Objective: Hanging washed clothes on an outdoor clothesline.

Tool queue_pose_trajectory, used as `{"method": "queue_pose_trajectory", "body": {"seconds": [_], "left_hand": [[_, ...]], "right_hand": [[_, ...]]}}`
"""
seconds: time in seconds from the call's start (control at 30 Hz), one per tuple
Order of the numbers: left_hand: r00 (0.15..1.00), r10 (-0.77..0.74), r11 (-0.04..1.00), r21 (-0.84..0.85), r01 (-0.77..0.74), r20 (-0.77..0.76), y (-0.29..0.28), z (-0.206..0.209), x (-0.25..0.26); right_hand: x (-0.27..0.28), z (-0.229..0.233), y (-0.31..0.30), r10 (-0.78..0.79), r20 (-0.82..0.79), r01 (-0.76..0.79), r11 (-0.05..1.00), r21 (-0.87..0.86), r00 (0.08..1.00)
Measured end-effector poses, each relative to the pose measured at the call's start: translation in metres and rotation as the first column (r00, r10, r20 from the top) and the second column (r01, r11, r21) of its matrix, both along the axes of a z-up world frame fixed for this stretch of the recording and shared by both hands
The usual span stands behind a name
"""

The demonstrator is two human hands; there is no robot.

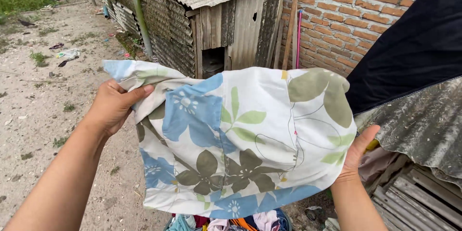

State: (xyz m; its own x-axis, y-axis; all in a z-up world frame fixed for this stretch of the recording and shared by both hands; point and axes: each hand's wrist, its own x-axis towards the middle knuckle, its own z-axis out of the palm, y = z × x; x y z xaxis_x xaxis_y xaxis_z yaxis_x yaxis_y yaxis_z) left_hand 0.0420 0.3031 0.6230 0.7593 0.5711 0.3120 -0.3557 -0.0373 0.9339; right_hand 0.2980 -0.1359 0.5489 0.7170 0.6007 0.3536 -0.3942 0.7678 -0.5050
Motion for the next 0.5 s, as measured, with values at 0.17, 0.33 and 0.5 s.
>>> {"method": "queue_pose_trajectory", "body": {"seconds": [0.17, 0.33, 0.5], "left_hand": [[0.989, -0.149, 0.982, 0.114, 0.150, -0.012, 0.016, 0.025, 0.047], [0.972, -0.233, 0.972, 0.035, 0.234, -0.016, 0.003, 0.041, 0.091], [0.934, -0.348, 0.937, 0.006, 0.348, 0.078, -0.036, 0.092, 0.135]], "right_hand": [[0.053, 0.005, -0.009, -0.020, 0.290, 0.166, 0.857, -0.488, 0.957], [0.051, 0.025, 0.003, -0.089, 0.387, 0.312, 0.766, -0.563, 0.918], [0.019, 0.040, 0.051, 0.181, 0.984, 0.972, 0.230, -0.039, -0.003]]}}
